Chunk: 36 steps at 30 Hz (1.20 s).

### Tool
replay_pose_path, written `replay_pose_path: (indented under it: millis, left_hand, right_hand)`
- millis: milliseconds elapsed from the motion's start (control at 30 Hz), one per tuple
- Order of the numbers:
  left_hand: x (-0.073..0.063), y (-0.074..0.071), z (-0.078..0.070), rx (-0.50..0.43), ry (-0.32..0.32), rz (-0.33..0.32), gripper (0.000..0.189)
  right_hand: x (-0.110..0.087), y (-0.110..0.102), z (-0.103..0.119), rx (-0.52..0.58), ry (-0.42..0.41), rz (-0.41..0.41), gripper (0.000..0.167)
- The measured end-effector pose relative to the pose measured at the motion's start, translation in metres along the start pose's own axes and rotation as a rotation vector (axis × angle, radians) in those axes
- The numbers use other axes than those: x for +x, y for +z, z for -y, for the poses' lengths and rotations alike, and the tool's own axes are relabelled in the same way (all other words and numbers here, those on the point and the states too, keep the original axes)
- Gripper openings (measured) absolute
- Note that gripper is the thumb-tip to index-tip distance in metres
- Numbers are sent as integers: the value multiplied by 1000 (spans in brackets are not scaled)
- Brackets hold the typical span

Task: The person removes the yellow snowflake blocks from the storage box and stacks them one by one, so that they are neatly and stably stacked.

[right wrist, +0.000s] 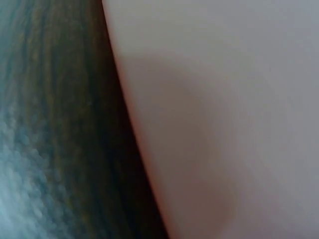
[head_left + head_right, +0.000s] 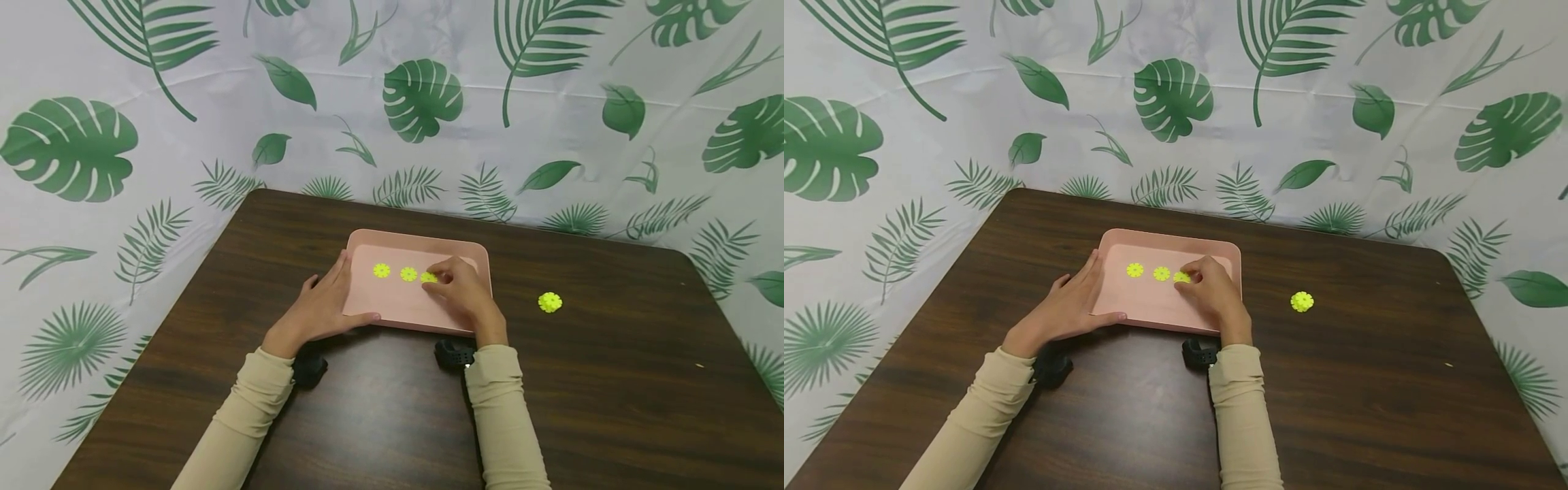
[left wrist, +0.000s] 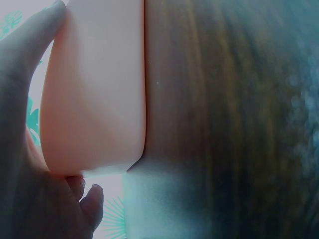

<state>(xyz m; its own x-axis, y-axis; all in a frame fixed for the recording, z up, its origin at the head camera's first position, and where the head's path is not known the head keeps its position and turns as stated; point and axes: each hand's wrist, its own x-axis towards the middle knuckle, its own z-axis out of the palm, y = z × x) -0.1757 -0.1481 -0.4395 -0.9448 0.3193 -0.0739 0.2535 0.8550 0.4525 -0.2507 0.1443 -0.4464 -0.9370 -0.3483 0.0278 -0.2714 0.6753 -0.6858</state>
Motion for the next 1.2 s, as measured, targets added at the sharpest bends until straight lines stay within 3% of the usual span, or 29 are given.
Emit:
replay_pose_path:
  millis: [200,900,1200]
  left_hand:
    - [-1,0,0,3,0,-5,121]
    - [-1,0,-1,1,4,-7,121]
    - [-2,-1,-2,9,-1,0,120]
  right_hand:
    - [-1,0,3,30,47,2,32]
    - [-5,-4,6,19,39,-29,37]
    - [-5,-4,6,112,-46,-73,34]
